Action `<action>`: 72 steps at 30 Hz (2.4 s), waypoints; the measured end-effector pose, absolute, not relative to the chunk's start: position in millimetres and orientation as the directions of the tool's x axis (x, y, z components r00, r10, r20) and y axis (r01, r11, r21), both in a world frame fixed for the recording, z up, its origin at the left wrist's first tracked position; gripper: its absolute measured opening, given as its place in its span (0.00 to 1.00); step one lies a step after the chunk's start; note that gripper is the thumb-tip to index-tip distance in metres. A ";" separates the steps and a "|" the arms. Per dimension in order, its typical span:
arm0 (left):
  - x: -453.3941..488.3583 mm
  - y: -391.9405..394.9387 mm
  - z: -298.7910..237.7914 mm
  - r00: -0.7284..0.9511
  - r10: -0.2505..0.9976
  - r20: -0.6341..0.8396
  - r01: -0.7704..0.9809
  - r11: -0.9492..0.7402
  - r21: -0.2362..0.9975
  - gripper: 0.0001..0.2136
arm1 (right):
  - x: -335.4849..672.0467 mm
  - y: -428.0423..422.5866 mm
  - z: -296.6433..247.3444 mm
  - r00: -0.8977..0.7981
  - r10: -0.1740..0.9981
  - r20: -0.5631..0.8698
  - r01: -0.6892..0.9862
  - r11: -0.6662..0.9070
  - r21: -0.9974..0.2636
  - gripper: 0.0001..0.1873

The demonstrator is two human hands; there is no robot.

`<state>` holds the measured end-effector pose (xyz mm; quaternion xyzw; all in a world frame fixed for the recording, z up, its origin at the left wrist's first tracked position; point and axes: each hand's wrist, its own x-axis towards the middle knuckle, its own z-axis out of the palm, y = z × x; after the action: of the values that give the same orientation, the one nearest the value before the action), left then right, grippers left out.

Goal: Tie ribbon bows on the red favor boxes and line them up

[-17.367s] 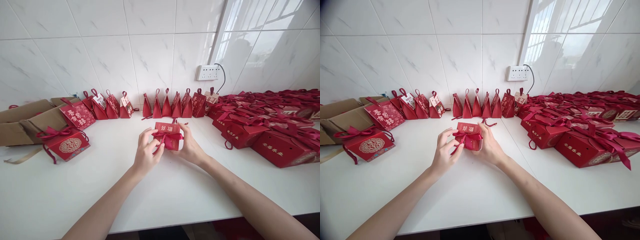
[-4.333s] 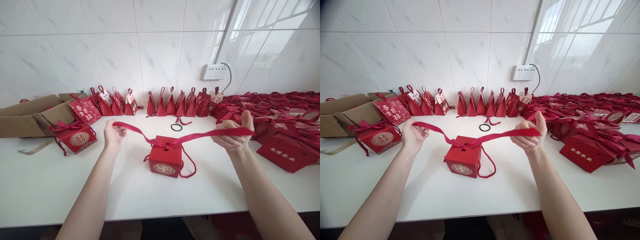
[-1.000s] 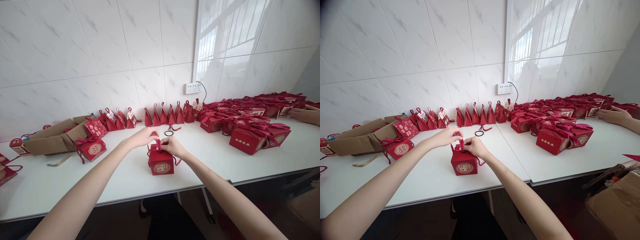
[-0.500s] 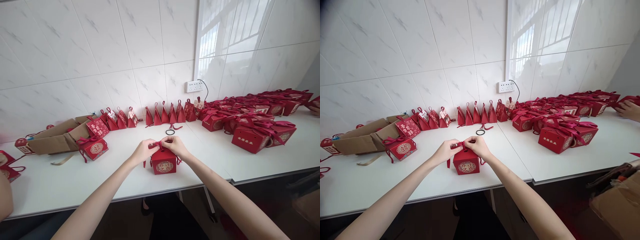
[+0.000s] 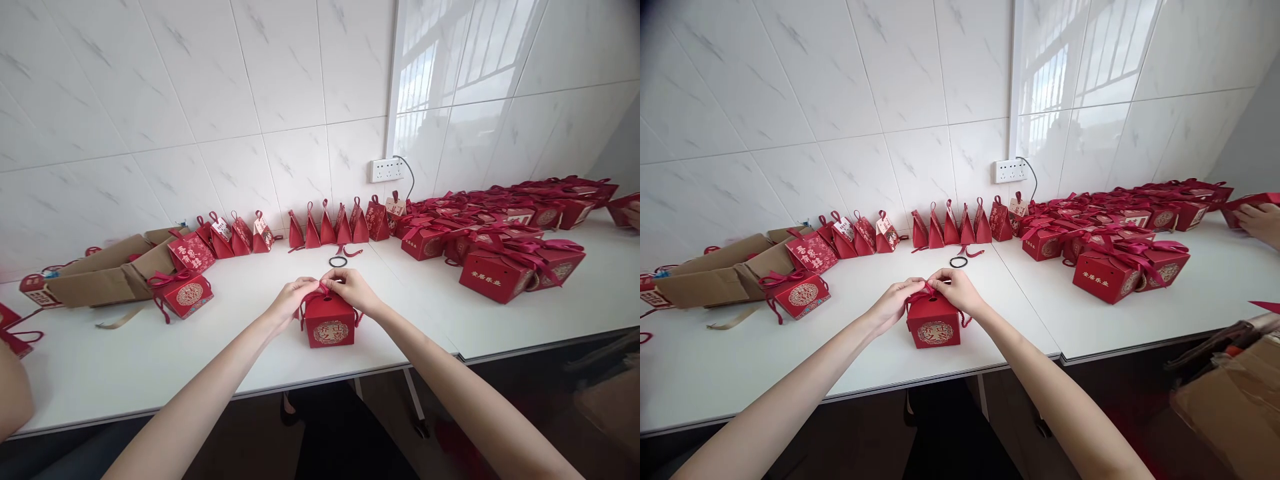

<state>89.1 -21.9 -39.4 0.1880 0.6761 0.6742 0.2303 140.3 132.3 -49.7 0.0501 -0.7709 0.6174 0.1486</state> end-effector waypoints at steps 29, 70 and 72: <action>107.6 -14.4 -40.1 -0.831 0.537 -0.145 -0.211 -0.064 0.975 0.16 | 162.6 141.4 -61.3 -0.682 -0.001 0.732 -0.387 0.849 -0.359 0.03; 145.0 -51.6 -52.6 -0.786 0.455 0.418 0.605 0.425 0.673 0.04 | 203.3 166.7 -50.8 -0.477 -0.570 0.669 -0.498 0.803 0.328 0.15; 142.9 -50.0 -54.5 -0.798 0.449 0.402 0.577 0.374 0.726 0.04 | 204.1 170.2 -54.6 -0.490 -0.572 0.658 -0.475 0.808 0.349 0.16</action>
<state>142.9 -50.0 -54.5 0.3106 0.8259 0.4655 -0.0686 204.1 170.2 -54.6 0.3039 -0.8611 -0.0605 0.4032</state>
